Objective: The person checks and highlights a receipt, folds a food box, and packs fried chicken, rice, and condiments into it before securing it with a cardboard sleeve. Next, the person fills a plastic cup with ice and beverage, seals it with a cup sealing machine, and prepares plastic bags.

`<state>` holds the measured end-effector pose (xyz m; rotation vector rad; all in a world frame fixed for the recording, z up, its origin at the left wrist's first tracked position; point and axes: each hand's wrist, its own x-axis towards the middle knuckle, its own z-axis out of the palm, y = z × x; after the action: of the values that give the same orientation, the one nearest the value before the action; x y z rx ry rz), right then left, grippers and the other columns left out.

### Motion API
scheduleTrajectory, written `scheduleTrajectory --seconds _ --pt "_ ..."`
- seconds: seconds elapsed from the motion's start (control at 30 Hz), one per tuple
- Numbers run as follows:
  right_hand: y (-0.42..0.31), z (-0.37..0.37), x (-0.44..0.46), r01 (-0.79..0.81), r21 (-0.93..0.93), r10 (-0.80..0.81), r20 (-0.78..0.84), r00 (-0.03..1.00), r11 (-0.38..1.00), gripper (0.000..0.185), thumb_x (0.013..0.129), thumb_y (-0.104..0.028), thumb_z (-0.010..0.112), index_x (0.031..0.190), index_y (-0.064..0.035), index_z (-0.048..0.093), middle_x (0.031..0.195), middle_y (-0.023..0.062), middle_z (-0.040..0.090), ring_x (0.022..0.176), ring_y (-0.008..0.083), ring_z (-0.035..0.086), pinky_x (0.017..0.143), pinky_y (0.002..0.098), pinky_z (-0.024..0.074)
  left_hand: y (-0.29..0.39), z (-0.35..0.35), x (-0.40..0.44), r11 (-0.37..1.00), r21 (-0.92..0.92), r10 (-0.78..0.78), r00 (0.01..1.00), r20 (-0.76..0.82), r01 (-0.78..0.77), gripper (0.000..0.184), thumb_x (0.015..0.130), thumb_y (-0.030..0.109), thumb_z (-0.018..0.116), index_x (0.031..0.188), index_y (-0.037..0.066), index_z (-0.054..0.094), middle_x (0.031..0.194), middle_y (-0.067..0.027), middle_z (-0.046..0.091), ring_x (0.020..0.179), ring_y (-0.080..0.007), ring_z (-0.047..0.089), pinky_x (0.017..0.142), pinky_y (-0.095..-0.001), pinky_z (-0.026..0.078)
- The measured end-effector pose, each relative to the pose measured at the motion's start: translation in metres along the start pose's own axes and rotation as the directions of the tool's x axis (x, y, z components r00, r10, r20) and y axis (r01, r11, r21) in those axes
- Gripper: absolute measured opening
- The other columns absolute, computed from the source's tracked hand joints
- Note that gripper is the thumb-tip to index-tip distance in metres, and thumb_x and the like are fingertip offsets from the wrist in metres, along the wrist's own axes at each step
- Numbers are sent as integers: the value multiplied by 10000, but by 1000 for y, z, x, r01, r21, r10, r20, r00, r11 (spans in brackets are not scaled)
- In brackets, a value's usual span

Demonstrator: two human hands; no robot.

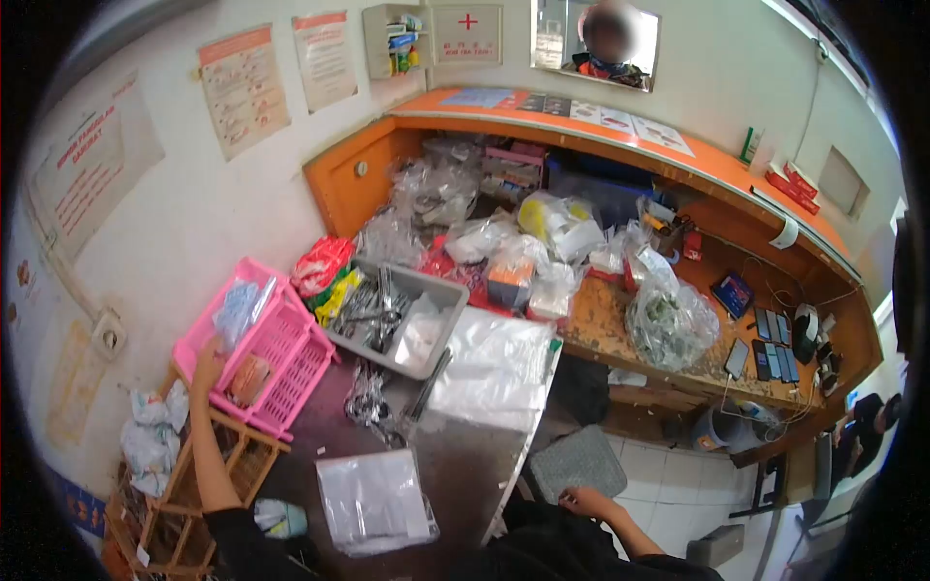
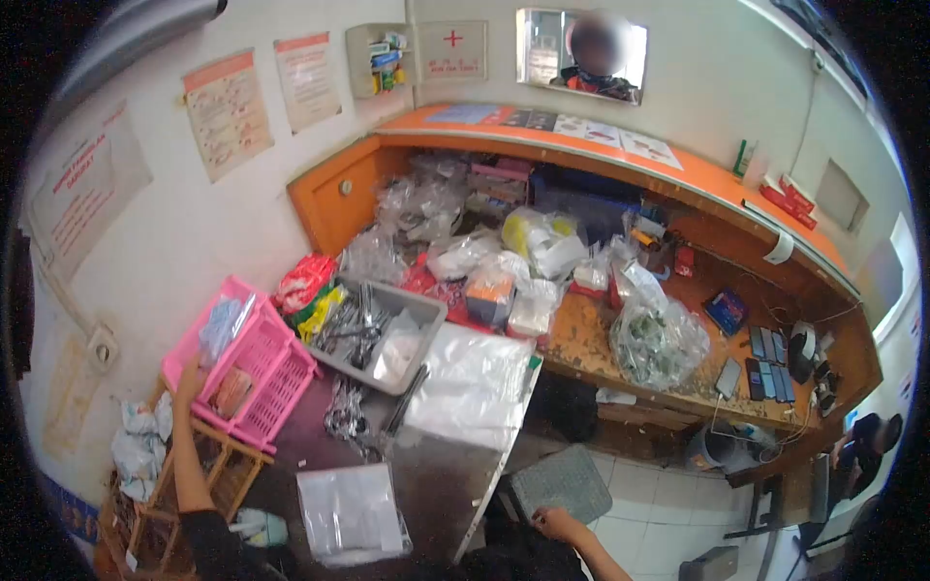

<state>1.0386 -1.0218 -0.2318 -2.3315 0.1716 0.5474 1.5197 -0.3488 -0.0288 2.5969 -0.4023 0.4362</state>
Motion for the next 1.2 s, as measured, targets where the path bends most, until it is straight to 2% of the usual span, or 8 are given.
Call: scheduleTrajectory --seconds 0.27,0.43,0.5,0.6,0.67,0.9,1.1,1.2 --pt "-21 -84 144 337 -31 -314 290 904 941 333 868 -322 519 978 -18 600 849 226 632 781 407 605 706 462 482 16 7 -2 981 170 -72 989 -129 93 310 702 -29 523 1000 -14 609 773 -189 606 699 -282 583 671 -340 457" --pt "-8 -157 210 308 -40 -303 102 948 951 242 845 -222 524 890 7 588 790 224 606 746 393 595 676 452 480 35 1 -6 869 391 -253 952 -172 302 197 715 -1 517 882 -31 617 731 -187 607 690 -275 592 658 -337 463" --pt "10 -179 223 435 16 -433 -73 898 900 202 844 -183 548 901 5 589 772 197 615 735 383 598 650 431 485 26 -3 -3 944 180 -202 915 -348 277 131 720 18 543 821 -23 616 697 -174 602 653 -246 583 617 -335 452" --pt "33 -211 231 433 88 -425 -99 900 897 197 841 -172 562 930 1 596 810 188 624 743 357 608 661 407 490 42 -39 7 807 458 -280 924 -260 373 99 730 24 552 801 -12 612 650 -142 577 604 -227 557 585 -340 436" --pt "31 -245 227 207 150 -211 11 977 967 224 854 -194 554 942 12 565 846 195 614 782 359 603 697 429 475 41 -72 20 737 584 -274 941 -201 339 57 713 12 568 760 -12 590 619 -121 556 579 -226 545 566 -351 428" --pt "71 -298 266 108 225 -107 -19 994 968 213 868 -171 545 983 7 572 869 192 627 787 339 615 683 384 485 69 -176 62 549 814 -169 979 -112 188 168 722 85 631 842 9 542 730 -122 566 689 -258 555 642 -349 435" --pt "85 -324 302 45 327 -8 -114 993 944 201 864 -145 544 994 5 574 845 193 627 784 346 615 696 388 480 66 -178 88 485 793 -326 917 -229 370 210 777 144 637 786 11 475 710 -120 512 659 -264 491 643 -363 412" --pt "74 -355 311 131 207 -73 -266 961 970 185 850 -126 554 962 20 577 895 195 616 837 355 596 737 387 466 3 -215 80 560 758 -404 909 -102 334 225 809 207 641 839 16 526 701 -86 540 584 -180 502 566 -314 423"
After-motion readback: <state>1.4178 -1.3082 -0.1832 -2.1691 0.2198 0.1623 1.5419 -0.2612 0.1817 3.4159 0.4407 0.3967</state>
